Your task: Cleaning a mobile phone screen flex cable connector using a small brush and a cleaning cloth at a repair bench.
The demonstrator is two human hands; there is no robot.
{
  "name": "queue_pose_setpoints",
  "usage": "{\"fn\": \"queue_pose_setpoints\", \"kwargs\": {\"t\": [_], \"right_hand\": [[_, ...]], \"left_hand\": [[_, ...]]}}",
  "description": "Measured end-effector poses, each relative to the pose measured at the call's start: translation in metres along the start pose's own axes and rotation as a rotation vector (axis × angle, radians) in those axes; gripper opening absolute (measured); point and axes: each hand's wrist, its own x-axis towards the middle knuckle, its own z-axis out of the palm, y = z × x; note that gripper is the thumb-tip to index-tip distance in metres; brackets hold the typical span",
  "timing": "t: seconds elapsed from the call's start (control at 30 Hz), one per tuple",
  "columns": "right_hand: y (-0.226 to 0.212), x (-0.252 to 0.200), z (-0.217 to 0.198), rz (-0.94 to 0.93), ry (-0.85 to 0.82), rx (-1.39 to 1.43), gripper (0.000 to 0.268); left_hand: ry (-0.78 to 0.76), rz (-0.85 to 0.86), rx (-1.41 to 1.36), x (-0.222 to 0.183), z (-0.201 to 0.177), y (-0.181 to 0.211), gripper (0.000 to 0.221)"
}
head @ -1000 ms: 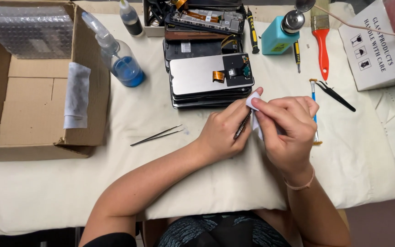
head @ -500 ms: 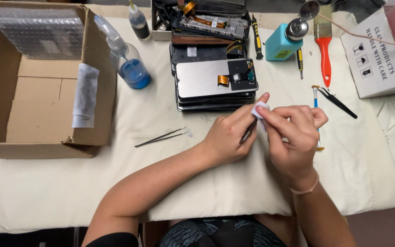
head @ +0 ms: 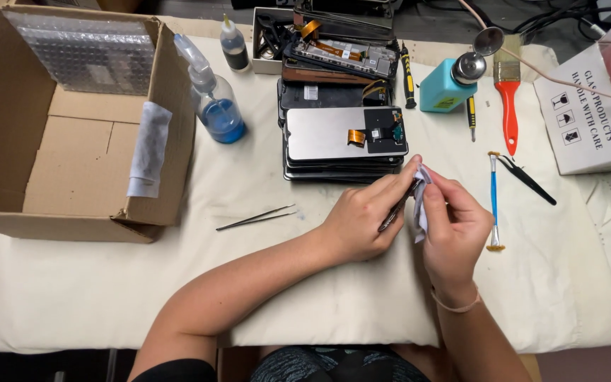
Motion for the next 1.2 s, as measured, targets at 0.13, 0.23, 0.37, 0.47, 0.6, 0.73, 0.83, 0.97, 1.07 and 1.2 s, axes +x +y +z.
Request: {"fn": "queue_pose_setpoints", "kwargs": {"t": [0.13, 0.23, 0.37, 0.47, 0.6, 0.73, 0.83, 0.97, 1.07, 1.2], "right_hand": [[0.009, 0.0, 0.002, 0.287, 0.03, 0.262, 0.018], [-0.003, 0.006, -0.005, 0.295, 0.033, 0.302, 0.018], [-0.017, 0.002, -0.003, 0.155, -0.006, 0.162, 0.015], [-0.017, 0.002, 0.0, -0.2, 0.007, -0.206, 0.012], [-0.026, -0.012, 0.003, -0.411, -0.006, -0.314, 0.016], [-0.018, -0.009, -0.001, -0.521, -0.006, -0.382, 0.018], [-0.004, 0.013, -0.009, -0.456, 0.035, -0.382, 0.021], [-0.021, -0.005, 0.003, -0.512, 0.003, -0.304, 0.022], [-0.032, -0.022, 0.006, -0.493, -0.022, -0.302, 0.023], [-0.04, -0.033, -0.004, -0.498, -0.116, -0.409, 0.022]], "left_hand": [[-0.019, 0.009, 0.005, 0.0, 0.002, -0.002, 0.072], [-0.035, 0.008, -0.004, -0.002, 0.004, -0.002, 0.076], [-0.046, -0.012, -0.05, 0.001, -0.001, 0.0, 0.082], [-0.058, -0.011, -0.084, 0.002, -0.001, -0.004, 0.083], [-0.068, -0.027, -0.099, -0.001, 0.002, -0.007, 0.085], [-0.065, -0.045, -0.109, 0.0, 0.003, -0.003, 0.083], [-0.054, -0.03, -0.053, 0.001, 0.001, -0.002, 0.079], [-0.044, -0.035, -0.097, -0.005, 0.003, -0.008, 0.09], [-0.041, -0.078, -0.165, -0.001, -0.005, 0.0, 0.084], [-0.185, -0.103, -0.14, -0.006, -0.002, -0.004, 0.089]]}}
